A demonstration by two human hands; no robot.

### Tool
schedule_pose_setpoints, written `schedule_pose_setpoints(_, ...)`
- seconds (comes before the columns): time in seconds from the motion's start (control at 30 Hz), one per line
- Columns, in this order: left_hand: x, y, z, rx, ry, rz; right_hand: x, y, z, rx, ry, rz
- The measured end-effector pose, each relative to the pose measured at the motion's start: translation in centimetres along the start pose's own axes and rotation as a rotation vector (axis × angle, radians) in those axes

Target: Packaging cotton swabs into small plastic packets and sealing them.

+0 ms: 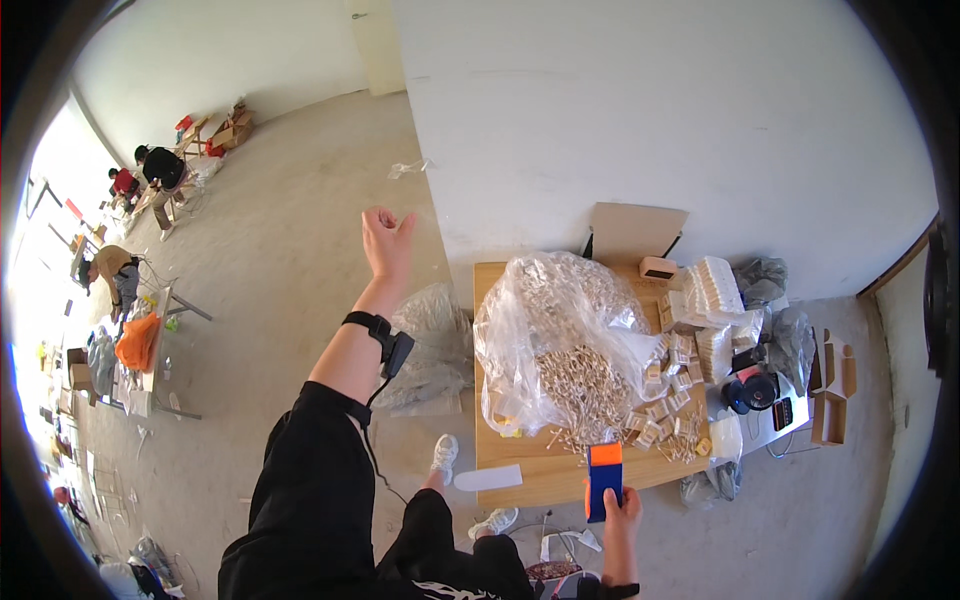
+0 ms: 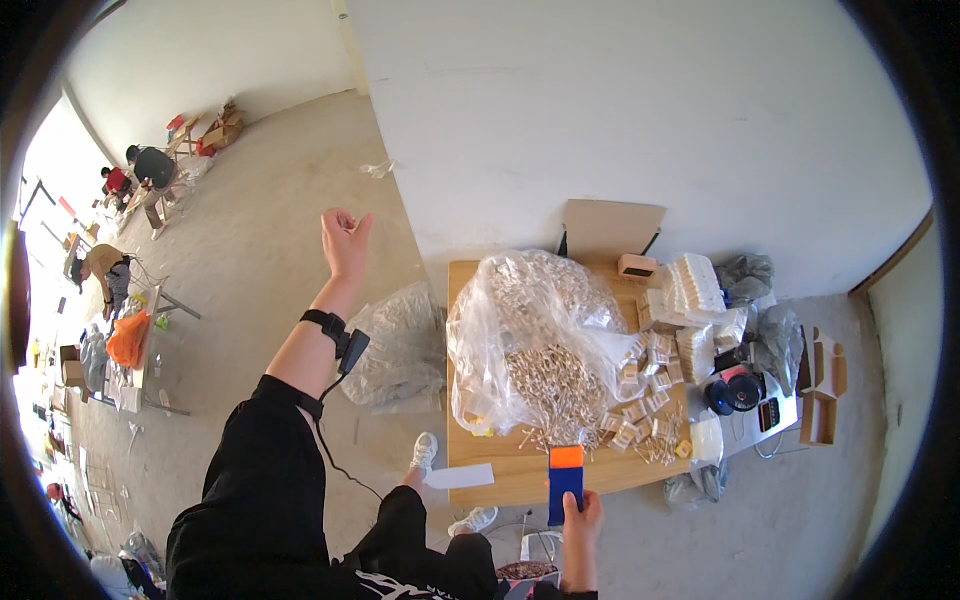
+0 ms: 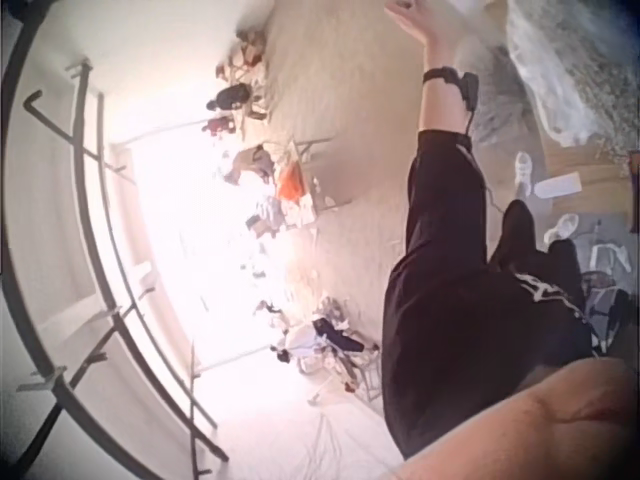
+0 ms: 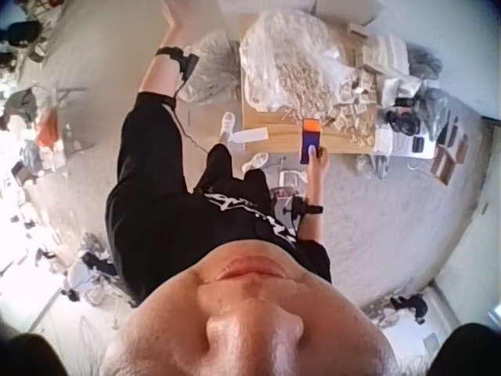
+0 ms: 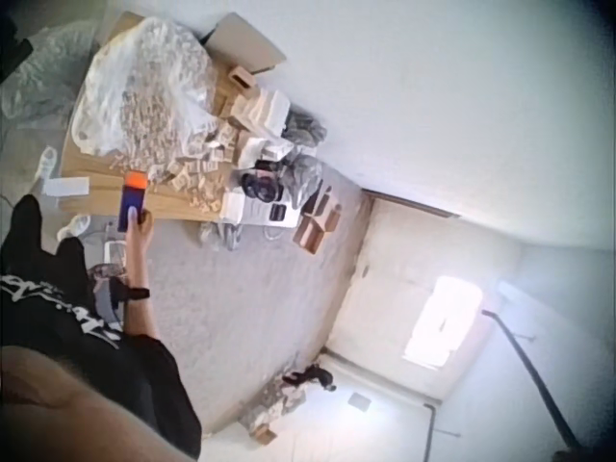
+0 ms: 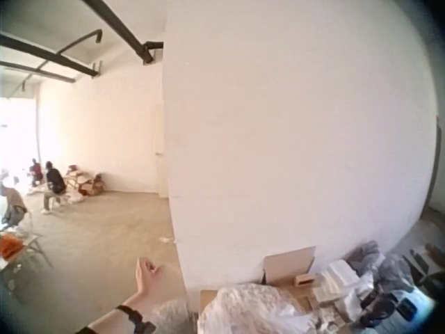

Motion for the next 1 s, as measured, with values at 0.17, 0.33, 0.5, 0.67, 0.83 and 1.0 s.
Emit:
schedule_pose_setpoints(0.17,5.8,6.5,-5.7,-0.005,0.048,-0.045,0.6,3.4,-0.4,-0.061,0.097,-0.004)
schedule_pose_setpoints(0.33,9.7,11.8,-8.9,0.017,-0.040,-0.023,1.5,8.8,-1.3,-0.046,0.115,-0.020)
schedule_pose_setpoints(0.5,12.0,14.6,-10.6,-0.045,-0.012,0.043,3.2,13.7,-2.3,-0.080,0.150,-0.102)
schedule_pose_setpoints(0.67,13.9,17.0,-10.7,0.028,-0.016,-0.047,2.8,14.8,-2.2,-0.090,0.219,-0.084)
schedule_pose_setpoints(0.83,17.4,16.4,-12.3,-0.059,0.058,-0.389,4.7,15.7,-1.4,-0.205,0.248,-0.053)
schedule_pose_setpoints(1.0,20.8,13.0,-16.5,-0.103,0.094,-0.292,4.6,14.2,-0.8,-0.110,0.266,-0.222)
Point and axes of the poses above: each hand's wrist, its own z-axis away from the middle knuckle, its own y-axis out of the palm, x = y × z, the point moved 6 cm from there along -z, towards the middle knuckle, and after that the axes turned 2 degrees about -z, right-handed, at the moved point
